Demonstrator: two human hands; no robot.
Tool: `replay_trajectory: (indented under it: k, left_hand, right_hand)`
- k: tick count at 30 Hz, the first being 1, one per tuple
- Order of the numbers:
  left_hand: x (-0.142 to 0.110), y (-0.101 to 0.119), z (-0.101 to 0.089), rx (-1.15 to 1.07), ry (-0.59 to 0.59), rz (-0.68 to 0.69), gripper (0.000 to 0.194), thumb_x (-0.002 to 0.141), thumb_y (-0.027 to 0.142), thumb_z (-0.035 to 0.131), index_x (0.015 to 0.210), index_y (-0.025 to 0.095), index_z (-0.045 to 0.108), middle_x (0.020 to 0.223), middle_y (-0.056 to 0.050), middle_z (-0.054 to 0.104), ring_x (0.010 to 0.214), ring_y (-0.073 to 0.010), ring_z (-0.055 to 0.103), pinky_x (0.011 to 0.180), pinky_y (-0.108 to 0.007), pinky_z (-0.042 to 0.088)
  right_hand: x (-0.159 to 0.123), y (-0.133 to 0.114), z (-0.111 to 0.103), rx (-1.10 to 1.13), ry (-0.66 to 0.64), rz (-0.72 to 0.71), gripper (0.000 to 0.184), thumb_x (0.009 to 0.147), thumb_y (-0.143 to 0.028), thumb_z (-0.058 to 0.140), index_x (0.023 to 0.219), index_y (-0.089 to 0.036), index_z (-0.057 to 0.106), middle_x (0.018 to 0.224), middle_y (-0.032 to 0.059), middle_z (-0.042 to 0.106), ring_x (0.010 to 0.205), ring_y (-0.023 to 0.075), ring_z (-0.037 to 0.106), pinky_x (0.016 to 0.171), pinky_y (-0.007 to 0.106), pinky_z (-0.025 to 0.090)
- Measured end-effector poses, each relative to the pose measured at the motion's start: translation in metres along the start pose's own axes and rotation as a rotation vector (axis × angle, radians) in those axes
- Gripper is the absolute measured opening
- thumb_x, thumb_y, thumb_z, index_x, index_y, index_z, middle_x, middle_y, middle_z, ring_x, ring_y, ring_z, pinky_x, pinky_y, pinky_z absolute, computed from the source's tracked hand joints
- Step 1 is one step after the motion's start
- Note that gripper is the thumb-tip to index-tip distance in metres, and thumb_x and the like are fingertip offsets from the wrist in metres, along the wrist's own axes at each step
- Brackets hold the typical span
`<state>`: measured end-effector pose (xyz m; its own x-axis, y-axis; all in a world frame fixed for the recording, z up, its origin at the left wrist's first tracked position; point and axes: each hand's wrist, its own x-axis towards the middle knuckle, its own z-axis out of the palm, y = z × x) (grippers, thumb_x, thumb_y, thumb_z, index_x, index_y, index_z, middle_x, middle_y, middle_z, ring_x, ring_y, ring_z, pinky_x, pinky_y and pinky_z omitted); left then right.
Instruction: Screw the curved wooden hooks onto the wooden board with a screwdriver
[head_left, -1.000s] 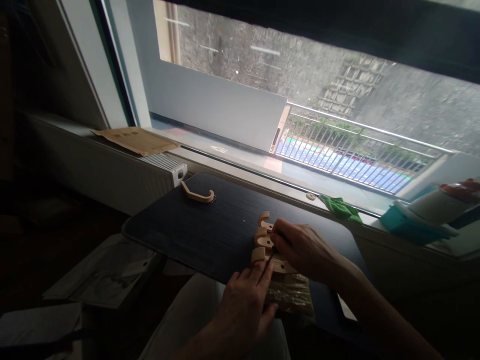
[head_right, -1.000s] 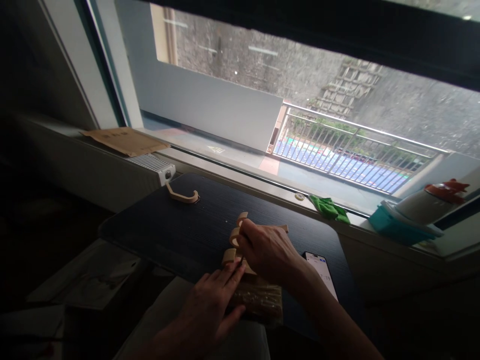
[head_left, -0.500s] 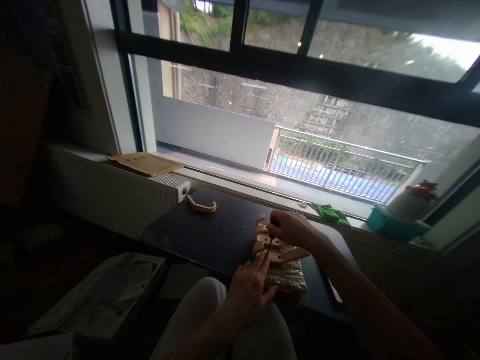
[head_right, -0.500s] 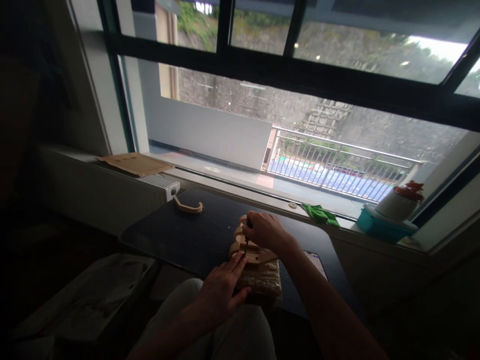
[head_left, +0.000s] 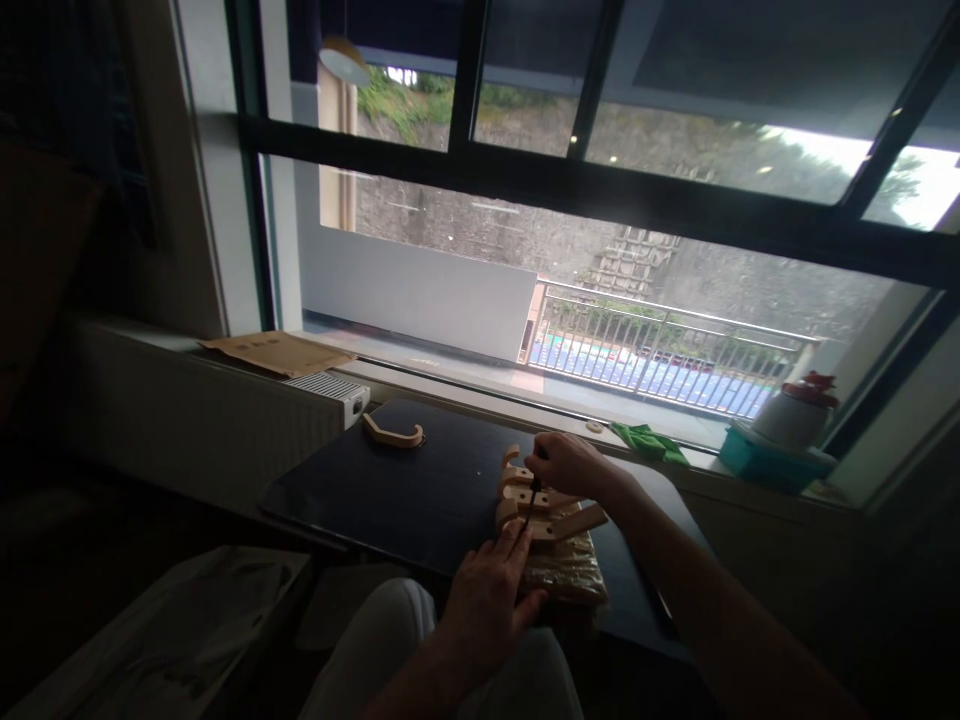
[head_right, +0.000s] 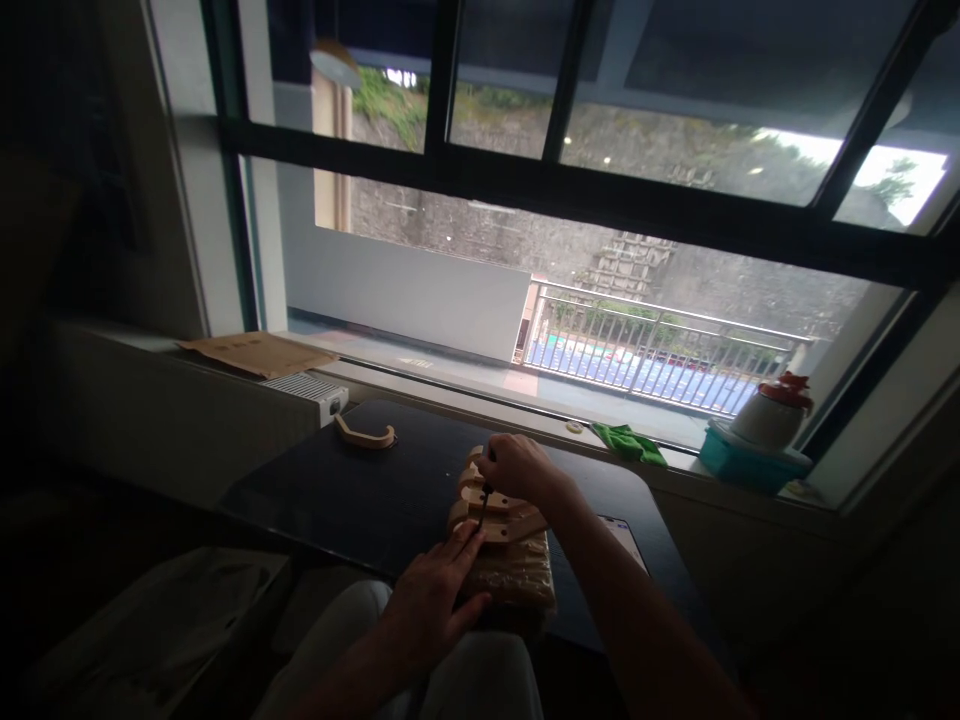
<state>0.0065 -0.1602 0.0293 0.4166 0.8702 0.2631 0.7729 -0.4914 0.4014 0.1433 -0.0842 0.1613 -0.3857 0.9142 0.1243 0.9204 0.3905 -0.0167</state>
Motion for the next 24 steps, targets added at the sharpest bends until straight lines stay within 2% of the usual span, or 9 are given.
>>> replay_trajectory:
  k: [6, 9, 16, 20, 24]
  left_hand:
    - [0.001, -0.003, 0.003, 0.007, 0.01, 0.023, 0.061, 0.081, 0.031, 0.055, 0.138, 0.015, 0.037, 0.144, -0.012, 0.036, 0.123, -0.0281, 0.045, 0.099, -0.042, 0.038]
    - [0.003, -0.005, 0.005, 0.004, 0.007, 0.026, 0.061, 0.081, 0.029, 0.055, 0.138, 0.015, 0.036, 0.145, -0.013, 0.034, 0.126, -0.0286, 0.043, 0.098, -0.044, 0.039]
    - [0.006, -0.014, 0.013, 0.0, -0.012, 0.041, 0.061, 0.082, 0.029, 0.055, 0.138, 0.015, 0.036, 0.145, -0.011, 0.034, 0.126, -0.0298, 0.042, 0.098, -0.045, 0.041]
    - [0.007, -0.017, 0.014, 0.009, -0.006, 0.061, 0.063, 0.082, 0.031, 0.055, 0.139, 0.014, 0.036, 0.145, -0.011, 0.034, 0.124, -0.0302, 0.044, 0.097, -0.044, 0.043]
    - [0.007, -0.017, 0.014, 0.022, -0.024, 0.071, 0.062, 0.082, 0.032, 0.055, 0.139, 0.014, 0.036, 0.144, -0.012, 0.035, 0.124, -0.0313, 0.044, 0.095, -0.046, 0.045]
  right_hand:
    - [-0.007, 0.002, -0.018, 0.045, -0.118, -0.167, 0.016, 0.079, -0.031, 0.053, 0.081, -0.02, 0.064, 0.072, -0.0011, 0.064, 0.058, 0.0092, 0.051, 0.051, 0.021, 0.031]
    - [-0.011, 0.003, -0.025, 0.054, -0.147, -0.23, 0.016, 0.081, -0.029, 0.051, 0.083, -0.022, 0.065, 0.072, -0.002, 0.064, 0.057, 0.0084, 0.051, 0.05, 0.02, 0.031]
    - [-0.011, 0.005, -0.018, 0.02, -0.134, -0.192, 0.021, 0.086, -0.032, 0.044, 0.08, -0.019, 0.06, 0.073, 0.001, 0.063, 0.064, 0.0113, 0.052, 0.055, 0.022, 0.032]
    - [-0.006, 0.004, -0.016, -0.023, -0.129, -0.144, 0.025, 0.087, -0.031, 0.04, 0.078, -0.018, 0.059, 0.069, 0.0029, 0.06, 0.061, 0.0128, 0.05, 0.054, 0.024, 0.029]
    - [-0.006, 0.005, -0.021, -0.008, -0.165, -0.184, 0.018, 0.08, -0.036, 0.048, 0.083, -0.023, 0.06, 0.071, -0.0008, 0.062, 0.061, 0.0116, 0.05, 0.053, 0.023, 0.03]
